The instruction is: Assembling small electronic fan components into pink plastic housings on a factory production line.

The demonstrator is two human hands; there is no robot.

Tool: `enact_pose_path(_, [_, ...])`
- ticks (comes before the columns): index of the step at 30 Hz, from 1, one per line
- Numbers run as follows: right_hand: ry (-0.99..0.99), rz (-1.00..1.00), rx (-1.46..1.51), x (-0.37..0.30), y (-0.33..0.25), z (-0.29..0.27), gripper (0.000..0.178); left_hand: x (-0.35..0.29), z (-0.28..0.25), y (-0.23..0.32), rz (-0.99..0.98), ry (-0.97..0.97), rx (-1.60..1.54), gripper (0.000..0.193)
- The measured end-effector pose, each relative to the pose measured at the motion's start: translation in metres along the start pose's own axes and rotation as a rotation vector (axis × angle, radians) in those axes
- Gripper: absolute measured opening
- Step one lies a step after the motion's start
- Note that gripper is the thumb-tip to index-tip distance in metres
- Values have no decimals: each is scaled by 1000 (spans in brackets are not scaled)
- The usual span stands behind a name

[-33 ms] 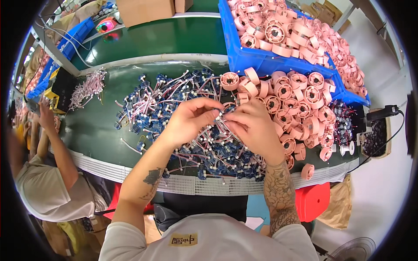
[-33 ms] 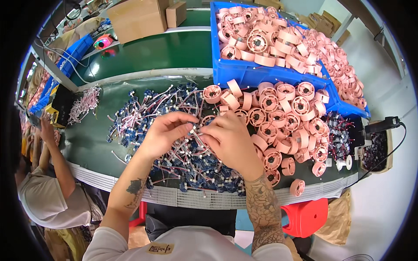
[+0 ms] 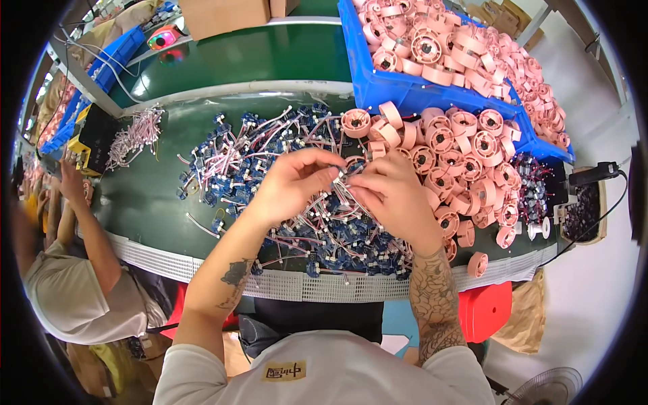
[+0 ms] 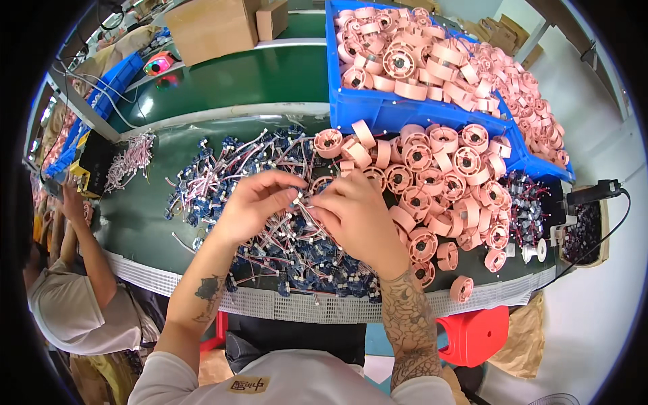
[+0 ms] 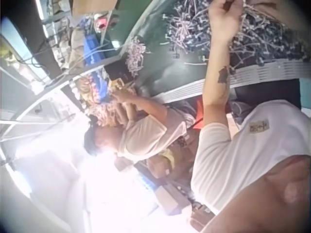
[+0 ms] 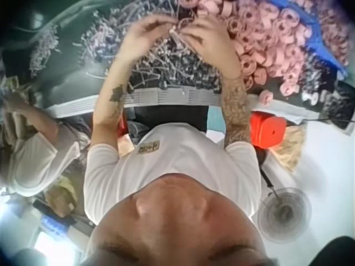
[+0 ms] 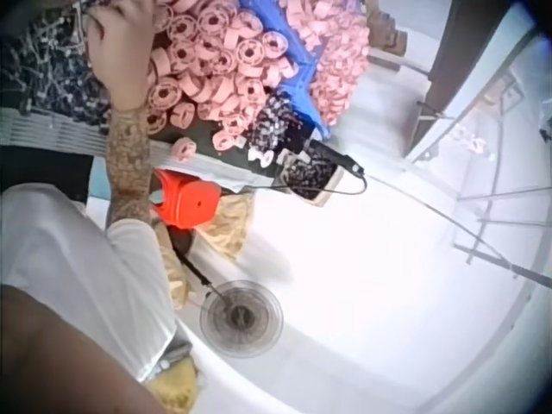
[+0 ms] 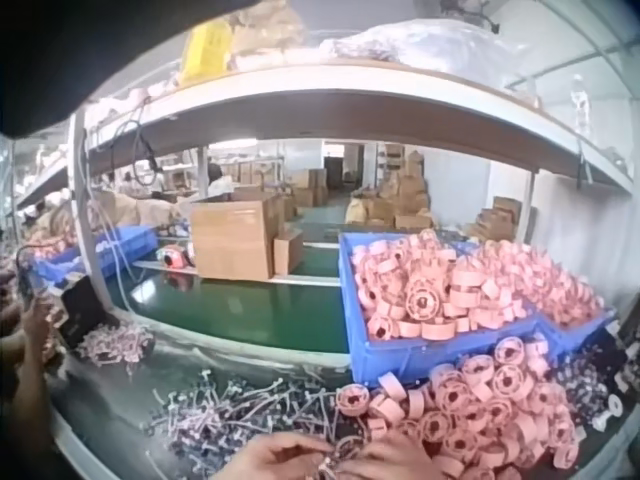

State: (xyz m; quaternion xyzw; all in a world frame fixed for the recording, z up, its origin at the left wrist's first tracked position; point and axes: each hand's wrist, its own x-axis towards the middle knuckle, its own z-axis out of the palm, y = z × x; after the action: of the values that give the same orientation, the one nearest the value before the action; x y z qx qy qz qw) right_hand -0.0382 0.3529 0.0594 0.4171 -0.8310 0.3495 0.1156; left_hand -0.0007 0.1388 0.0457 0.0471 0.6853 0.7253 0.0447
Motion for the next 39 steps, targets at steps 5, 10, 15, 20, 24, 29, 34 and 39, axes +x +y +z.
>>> enact_pose_path(5, [-12, 49, 1, 1, -4, 0, 20, 1, -17, 12, -15, 21, 1, 16])
enact_pose_path(10, [16, 4, -143, 3, -5, 14, 18, 0, -37, 14, -11, -48, 14, 15])
enact_pose_path(15, [43, 5, -84, 3, 8, 7, 20, 0, -37, 18, -11, -67, 60, 14])
enact_pose_path(20, [-70, 84, -73, -2, 8, -17, 30, 0, -38, 15, -10, -79, 79, 14])
enact_pose_path(24, [-74, 115, -98, -4, 6, -22, 23, 0, -36, 20, 0, -81, 114, 15])
enact_pose_path(29, [-10, 89, -154, -1, 15, -16, 15, 1, -33, 13, 4, -77, 124, 14])
enact_pose_path(34, [194, 81, 128, 7, 8, -14, 11, -3, -27, 15, 56, -75, 94, 15])
enact_pose_path(39, [120, 215, 253, 6, -4, -10, 12, -6, -22, 15, 122, -83, 41, 16])
